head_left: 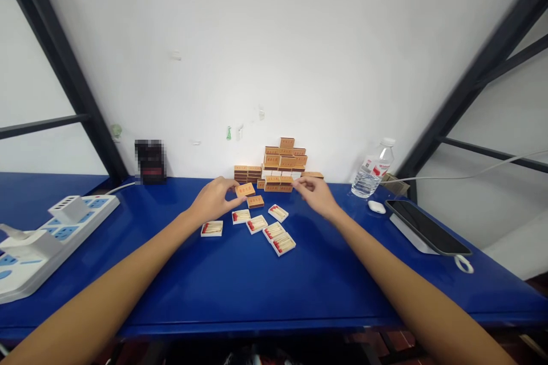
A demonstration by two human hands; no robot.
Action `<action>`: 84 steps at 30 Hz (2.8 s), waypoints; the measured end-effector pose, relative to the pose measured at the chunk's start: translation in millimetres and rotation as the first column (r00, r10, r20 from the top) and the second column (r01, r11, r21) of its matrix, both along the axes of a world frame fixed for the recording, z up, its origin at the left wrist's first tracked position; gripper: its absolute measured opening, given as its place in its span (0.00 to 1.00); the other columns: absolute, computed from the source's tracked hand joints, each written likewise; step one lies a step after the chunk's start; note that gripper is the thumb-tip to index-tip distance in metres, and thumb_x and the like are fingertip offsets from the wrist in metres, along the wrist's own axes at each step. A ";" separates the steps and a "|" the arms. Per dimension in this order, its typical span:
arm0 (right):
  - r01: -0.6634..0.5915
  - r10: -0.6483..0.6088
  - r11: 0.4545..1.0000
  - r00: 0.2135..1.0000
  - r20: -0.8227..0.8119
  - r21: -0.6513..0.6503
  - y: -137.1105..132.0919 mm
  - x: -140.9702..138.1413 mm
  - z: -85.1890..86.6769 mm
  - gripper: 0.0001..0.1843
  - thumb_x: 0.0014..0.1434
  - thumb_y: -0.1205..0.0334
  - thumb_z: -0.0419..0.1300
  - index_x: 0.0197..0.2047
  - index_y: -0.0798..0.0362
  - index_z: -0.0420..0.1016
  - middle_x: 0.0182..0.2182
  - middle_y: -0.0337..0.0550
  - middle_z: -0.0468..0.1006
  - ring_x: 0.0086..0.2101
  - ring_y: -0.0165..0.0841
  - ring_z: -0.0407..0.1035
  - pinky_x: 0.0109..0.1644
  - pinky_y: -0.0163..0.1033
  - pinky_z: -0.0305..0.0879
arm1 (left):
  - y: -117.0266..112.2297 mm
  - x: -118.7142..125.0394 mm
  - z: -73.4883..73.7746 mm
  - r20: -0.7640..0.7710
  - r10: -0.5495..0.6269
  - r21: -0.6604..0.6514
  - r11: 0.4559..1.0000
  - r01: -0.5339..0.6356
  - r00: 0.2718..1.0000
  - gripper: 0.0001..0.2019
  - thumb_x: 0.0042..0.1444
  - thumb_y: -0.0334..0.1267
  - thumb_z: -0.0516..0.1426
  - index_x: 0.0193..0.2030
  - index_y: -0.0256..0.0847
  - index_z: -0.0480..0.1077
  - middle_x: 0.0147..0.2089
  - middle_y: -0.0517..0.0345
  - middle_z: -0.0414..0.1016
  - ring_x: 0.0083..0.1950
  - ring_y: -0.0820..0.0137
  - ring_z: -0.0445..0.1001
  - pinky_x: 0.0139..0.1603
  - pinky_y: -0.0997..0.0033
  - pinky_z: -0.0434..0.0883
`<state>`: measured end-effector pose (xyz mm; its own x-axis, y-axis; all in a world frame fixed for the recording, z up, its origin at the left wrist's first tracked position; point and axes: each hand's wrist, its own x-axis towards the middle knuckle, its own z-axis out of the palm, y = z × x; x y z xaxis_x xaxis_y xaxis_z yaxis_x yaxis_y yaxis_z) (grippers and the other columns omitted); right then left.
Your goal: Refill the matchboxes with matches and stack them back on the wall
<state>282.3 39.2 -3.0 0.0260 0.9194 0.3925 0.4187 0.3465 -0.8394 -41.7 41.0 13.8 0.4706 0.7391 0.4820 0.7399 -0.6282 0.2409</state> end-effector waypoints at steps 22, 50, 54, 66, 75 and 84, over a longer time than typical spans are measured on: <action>-0.500 0.407 0.837 0.842 -0.355 -0.225 -41.0 -61.0 -9.1 0.23 0.59 0.42 0.68 0.45 0.52 0.77 0.23 0.34 0.70 0.20 0.24 0.57 0.21 0.31 0.56 | -25.9 23.1 -2.1 0.040 -0.162 0.053 0.986 0.160 0.986 0.20 0.65 0.54 0.60 0.52 0.39 0.76 0.45 0.50 0.80 0.46 0.60 0.77 0.46 0.61 0.73; -0.669 0.491 0.663 0.727 -0.479 -0.336 -51.4 -55.0 12.1 0.18 0.60 0.47 0.69 0.43 0.54 0.76 0.20 0.26 0.51 0.21 0.23 0.39 0.22 0.32 0.38 | -30.0 25.2 1.6 0.049 -0.229 0.027 0.973 0.227 0.972 0.21 0.64 0.56 0.61 0.55 0.44 0.77 0.49 0.52 0.82 0.47 0.60 0.79 0.49 0.61 0.73; -0.519 0.367 0.795 0.823 -0.434 -0.312 -43.5 -54.3 5.8 0.21 0.56 0.44 0.71 0.35 0.52 0.72 0.18 0.27 0.55 0.19 0.23 0.44 0.21 0.32 0.42 | -23.8 19.1 4.1 0.044 -0.189 0.014 0.982 0.189 0.981 0.21 0.64 0.55 0.61 0.56 0.43 0.77 0.50 0.50 0.82 0.48 0.59 0.79 0.50 0.61 0.74; -0.294 0.237 0.918 0.945 -0.225 -0.266 -24.8 -31.3 3.8 0.24 0.56 0.38 0.69 0.35 0.53 0.75 0.19 0.32 0.66 0.18 0.24 0.56 0.20 0.32 0.54 | -11.2 7.5 3.6 0.043 -0.084 -0.017 0.996 0.085 0.995 0.19 0.65 0.54 0.60 0.55 0.44 0.77 0.52 0.52 0.83 0.48 0.60 0.80 0.46 0.63 0.73; -0.292 0.227 0.923 0.939 -0.259 -0.249 -27.9 -41.9 0.4 0.21 0.54 0.43 0.71 0.30 0.53 0.73 0.18 0.33 0.67 0.18 0.24 0.57 0.20 0.32 0.56 | -17.8 14.9 3.3 0.016 -0.107 0.001 0.994 0.107 0.994 0.21 0.65 0.55 0.59 0.55 0.43 0.76 0.52 0.51 0.82 0.50 0.59 0.79 0.50 0.60 0.73; -0.070 0.026 0.977 0.977 -0.213 -0.201 10.2 25.0 8.4 0.14 0.55 0.53 0.71 0.32 0.55 0.76 0.25 0.40 0.76 0.22 0.26 0.67 0.18 0.29 0.62 | 12.2 -16.5 -0.7 -0.137 0.073 0.024 0.997 -0.070 0.988 0.20 0.64 0.54 0.59 0.52 0.41 0.79 0.48 0.47 0.80 0.50 0.54 0.76 0.50 0.57 0.72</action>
